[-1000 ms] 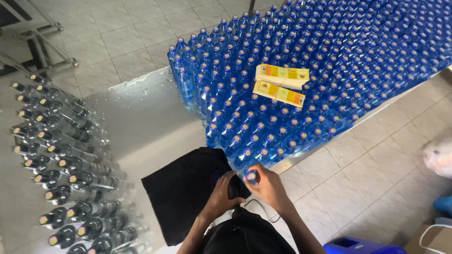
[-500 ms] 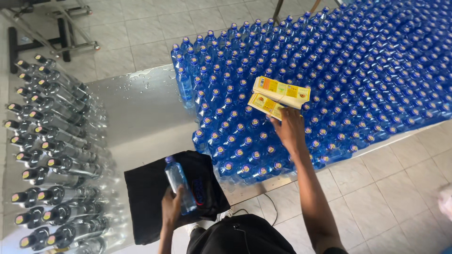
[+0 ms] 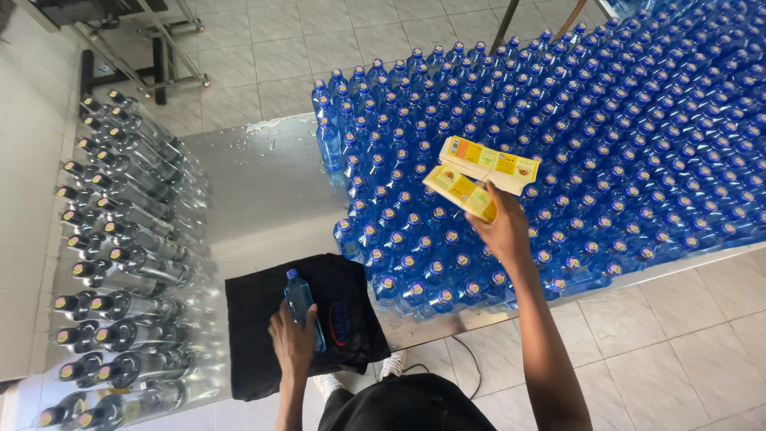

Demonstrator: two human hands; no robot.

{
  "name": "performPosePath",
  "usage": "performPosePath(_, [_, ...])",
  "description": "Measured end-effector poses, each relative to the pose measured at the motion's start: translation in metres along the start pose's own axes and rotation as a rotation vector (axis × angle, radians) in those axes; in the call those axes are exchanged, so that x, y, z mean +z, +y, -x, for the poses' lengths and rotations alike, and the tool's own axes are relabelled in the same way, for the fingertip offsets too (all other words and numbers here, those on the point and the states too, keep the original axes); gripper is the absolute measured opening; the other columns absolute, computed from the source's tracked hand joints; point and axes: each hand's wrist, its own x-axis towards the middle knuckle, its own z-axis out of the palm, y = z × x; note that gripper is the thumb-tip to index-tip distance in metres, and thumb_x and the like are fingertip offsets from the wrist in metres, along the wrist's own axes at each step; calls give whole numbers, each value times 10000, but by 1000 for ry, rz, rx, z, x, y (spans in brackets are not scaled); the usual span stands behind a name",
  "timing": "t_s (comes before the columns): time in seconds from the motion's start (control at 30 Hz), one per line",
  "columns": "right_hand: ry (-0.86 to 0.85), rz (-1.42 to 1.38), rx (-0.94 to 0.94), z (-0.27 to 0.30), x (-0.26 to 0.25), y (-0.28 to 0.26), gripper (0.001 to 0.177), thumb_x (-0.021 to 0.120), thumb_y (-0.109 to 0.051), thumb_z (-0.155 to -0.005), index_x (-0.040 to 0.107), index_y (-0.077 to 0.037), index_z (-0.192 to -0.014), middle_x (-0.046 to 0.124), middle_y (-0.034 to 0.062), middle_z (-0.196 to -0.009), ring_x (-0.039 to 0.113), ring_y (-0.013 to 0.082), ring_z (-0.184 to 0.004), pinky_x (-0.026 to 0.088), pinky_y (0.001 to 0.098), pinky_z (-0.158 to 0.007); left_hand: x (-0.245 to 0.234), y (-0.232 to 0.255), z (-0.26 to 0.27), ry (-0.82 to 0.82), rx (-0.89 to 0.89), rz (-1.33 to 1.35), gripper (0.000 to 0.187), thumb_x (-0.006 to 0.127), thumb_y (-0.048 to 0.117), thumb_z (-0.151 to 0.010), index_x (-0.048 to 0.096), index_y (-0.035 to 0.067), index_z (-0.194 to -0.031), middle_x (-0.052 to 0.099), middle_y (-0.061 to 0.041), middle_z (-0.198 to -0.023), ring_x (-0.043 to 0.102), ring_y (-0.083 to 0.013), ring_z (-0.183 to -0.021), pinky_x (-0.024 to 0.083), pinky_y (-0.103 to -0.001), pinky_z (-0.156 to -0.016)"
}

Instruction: The person picks up a water bottle, applies a yellow label to its body, and places it on a metal table. This process is repeated for several bottles, with the person handling labels and bottles throughout the video.

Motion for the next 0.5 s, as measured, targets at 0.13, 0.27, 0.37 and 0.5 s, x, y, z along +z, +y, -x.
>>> performPosePath(0.13, [-82,-230,58,45,-25,-124,821,854,-266,-929,472,-70,-1628,640,209,-1467,712,318,-1174,679,449,-866,-81,122,30,-200,95,609,492,720,391,-995,734,117,-1403,773,-49,-1334,773,-165,-1189,621,-314,-973])
performPosePath(0.27, [-65,-514,54,103,15,-226,806,937,-352,-808,629,-134,-1520,734,150,-1271,766,318,-1104,675,391,-851,-52,140,34,-538,239,1314,767,606,379,-1077,337,7,-1691,543,-232,-1636,543,-356,-1507,486,-509,-1201])
performPosePath(0.37, [-140,-629,54,129,45,-277,729,987,-270,-802,716,-174,-1472,764,147,-1179,779,384,-1083,641,471,-907,-89,151,35,-485,82,1534,635,501,317,-1149,353,-9,-1674,610,-293,-1503,602,-408,-1412,508,-558,-1157])
performPosePath(0.5, [-371,-701,-18,134,67,-289,426,704,-235,-1056,711,-183,-1479,788,140,-1225,791,382,-1121,675,477,-900,-137,133,31,-578,-17,1460,530,458,327,-1166,530,-14,-1565,741,-280,-1395,673,-396,-1384,522,-554,-1146])
